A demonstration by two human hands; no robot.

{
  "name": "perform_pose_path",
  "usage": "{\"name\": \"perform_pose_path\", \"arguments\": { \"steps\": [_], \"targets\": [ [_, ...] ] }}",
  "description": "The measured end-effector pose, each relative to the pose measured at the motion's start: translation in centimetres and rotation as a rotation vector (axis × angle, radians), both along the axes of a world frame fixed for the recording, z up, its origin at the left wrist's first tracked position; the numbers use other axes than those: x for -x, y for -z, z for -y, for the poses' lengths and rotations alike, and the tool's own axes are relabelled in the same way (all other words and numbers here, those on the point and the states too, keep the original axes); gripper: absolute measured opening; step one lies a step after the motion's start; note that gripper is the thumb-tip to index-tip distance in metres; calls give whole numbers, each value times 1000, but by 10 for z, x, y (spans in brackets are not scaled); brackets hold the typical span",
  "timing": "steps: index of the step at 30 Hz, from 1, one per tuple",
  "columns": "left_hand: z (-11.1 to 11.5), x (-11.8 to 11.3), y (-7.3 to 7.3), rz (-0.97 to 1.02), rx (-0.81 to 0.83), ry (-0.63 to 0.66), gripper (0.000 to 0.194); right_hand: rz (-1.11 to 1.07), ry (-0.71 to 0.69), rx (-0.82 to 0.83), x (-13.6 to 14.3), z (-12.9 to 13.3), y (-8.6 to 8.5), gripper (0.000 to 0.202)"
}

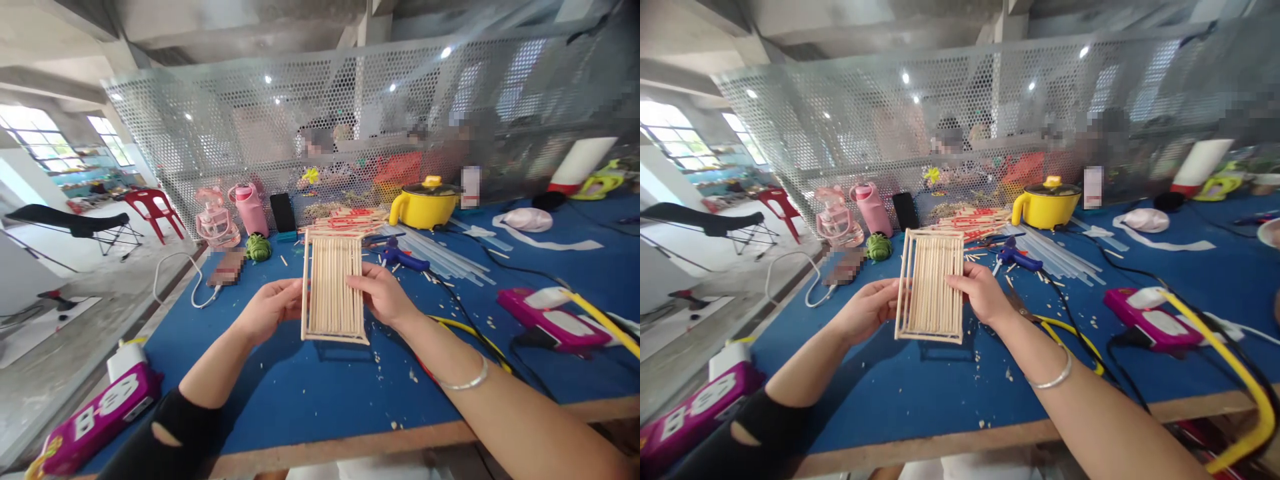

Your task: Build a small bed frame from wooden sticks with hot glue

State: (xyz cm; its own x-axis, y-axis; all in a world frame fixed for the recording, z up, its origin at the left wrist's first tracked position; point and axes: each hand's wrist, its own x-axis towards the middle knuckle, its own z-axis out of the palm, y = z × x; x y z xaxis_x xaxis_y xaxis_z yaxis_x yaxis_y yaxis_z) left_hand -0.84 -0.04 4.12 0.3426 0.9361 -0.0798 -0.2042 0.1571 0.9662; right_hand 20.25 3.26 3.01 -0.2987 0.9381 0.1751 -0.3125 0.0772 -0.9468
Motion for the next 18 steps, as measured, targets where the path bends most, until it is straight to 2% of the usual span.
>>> {"name": "perform_pose_path", "arguments": {
  "steps": [2, 5, 9, 13, 18],
  "targets": [
    [2, -5, 2, -46, 17, -5, 29, 77, -28, -35, 0, 1, 0, 19],
    [1, -6, 3, -141, -1, -78, 28, 222, -26, -111, 0, 5, -3, 20],
    [1, -6, 4, -258, -113, -149, 29, 320, -31, -230, -1, 8, -5, 23],
    [2, -7, 3, -280, -196, -158, 27, 423, 20, -303, -2, 5, 0, 20],
    [1, -8, 6, -267, -157, -171, 29, 477, 39, -324, -3, 2, 1, 18]
  ]
}}
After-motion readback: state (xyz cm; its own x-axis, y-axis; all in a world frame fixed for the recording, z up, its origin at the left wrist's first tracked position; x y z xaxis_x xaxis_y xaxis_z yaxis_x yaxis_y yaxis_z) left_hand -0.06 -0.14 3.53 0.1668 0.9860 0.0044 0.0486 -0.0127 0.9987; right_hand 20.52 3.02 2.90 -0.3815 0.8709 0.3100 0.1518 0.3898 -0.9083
